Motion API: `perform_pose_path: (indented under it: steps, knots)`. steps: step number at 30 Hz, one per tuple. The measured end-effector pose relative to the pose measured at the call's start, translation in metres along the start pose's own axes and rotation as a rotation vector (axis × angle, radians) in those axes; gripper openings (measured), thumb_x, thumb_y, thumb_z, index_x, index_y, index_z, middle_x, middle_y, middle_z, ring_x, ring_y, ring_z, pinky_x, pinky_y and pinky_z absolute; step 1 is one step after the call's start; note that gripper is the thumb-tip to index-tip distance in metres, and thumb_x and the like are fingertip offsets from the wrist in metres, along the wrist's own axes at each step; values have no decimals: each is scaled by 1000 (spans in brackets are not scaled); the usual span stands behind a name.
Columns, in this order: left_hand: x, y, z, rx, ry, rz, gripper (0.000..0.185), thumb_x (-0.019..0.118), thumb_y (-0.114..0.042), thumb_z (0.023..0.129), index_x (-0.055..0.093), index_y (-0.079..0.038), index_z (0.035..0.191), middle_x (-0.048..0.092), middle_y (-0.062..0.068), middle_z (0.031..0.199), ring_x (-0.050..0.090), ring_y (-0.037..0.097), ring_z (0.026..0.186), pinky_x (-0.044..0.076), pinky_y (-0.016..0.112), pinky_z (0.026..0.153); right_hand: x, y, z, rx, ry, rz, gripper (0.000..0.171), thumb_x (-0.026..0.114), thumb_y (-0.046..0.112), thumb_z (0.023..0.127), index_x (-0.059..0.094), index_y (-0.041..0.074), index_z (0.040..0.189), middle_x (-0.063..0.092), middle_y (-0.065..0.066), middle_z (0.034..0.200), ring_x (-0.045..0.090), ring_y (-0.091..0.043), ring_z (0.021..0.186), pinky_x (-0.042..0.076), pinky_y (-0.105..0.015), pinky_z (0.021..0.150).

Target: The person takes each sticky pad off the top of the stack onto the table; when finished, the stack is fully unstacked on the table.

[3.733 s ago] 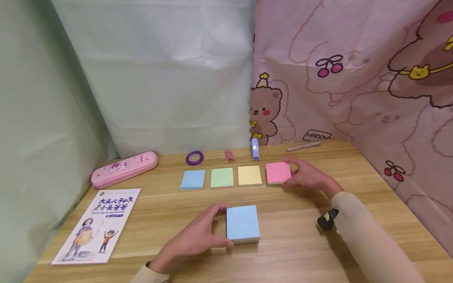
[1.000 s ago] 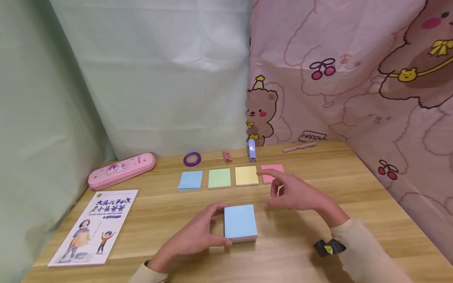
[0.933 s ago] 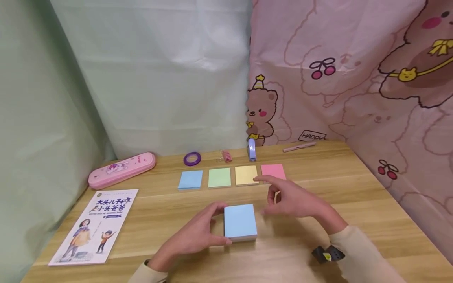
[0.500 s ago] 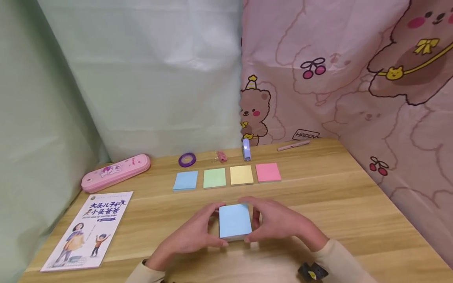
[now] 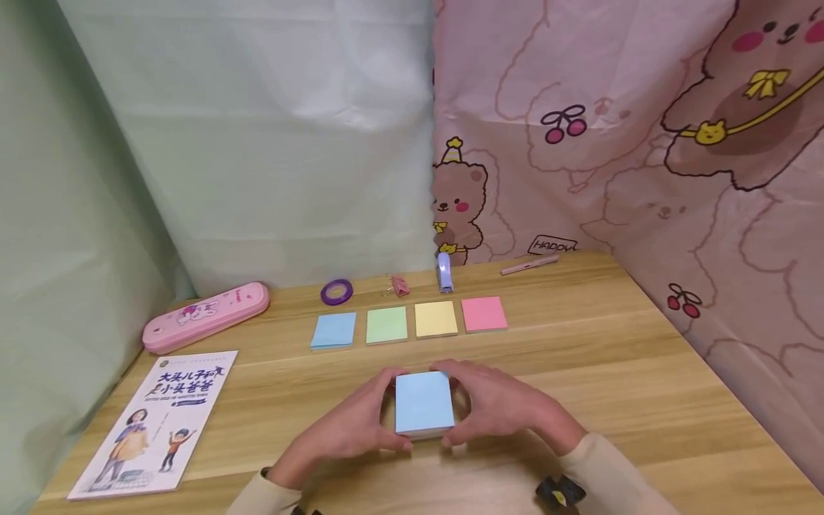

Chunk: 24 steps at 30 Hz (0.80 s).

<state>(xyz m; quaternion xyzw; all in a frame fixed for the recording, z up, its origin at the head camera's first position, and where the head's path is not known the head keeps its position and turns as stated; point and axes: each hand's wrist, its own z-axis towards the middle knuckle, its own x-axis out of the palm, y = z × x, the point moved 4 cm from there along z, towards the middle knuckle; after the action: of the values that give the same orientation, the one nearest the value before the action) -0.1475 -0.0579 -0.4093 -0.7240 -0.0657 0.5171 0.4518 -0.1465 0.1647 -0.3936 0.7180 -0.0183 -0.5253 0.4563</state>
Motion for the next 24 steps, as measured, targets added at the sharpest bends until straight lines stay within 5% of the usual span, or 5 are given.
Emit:
perform_pose_path:
  steps: [4, 11, 24]
  knots:
    - [1, 1, 0, 2, -6, 4, 96, 97, -26, 74, 43, -7, 151, 58, 5, 136, 56, 25, 130, 49, 49, 113, 2, -3, 1, -12, 9, 28, 94, 94, 43, 77, 46, 16, 154, 62, 9, 131, 56, -15, 116, 50, -42, 105]
    - [2, 0, -1, 13, -13, 4, 96, 99, -22, 71, 45, -6, 149, 60, 5, 135, 56, 25, 129, 48, 49, 114, 7, -3, 2, -30, 34, 100, 82, 94, 39, 79, 50, 26, 147, 63, 10, 124, 58, -14, 105, 52, -30, 90]
    - [5, -1, -7, -19, 9, 1, 87, 99, -21, 71, 48, -14, 141, 58, -3, 129, 54, 16, 121, 49, 40, 110, 5, 7, -5, 5, -14, -81, 85, 92, 53, 77, 52, 25, 146, 63, 11, 130, 59, -10, 109, 52, -32, 92]
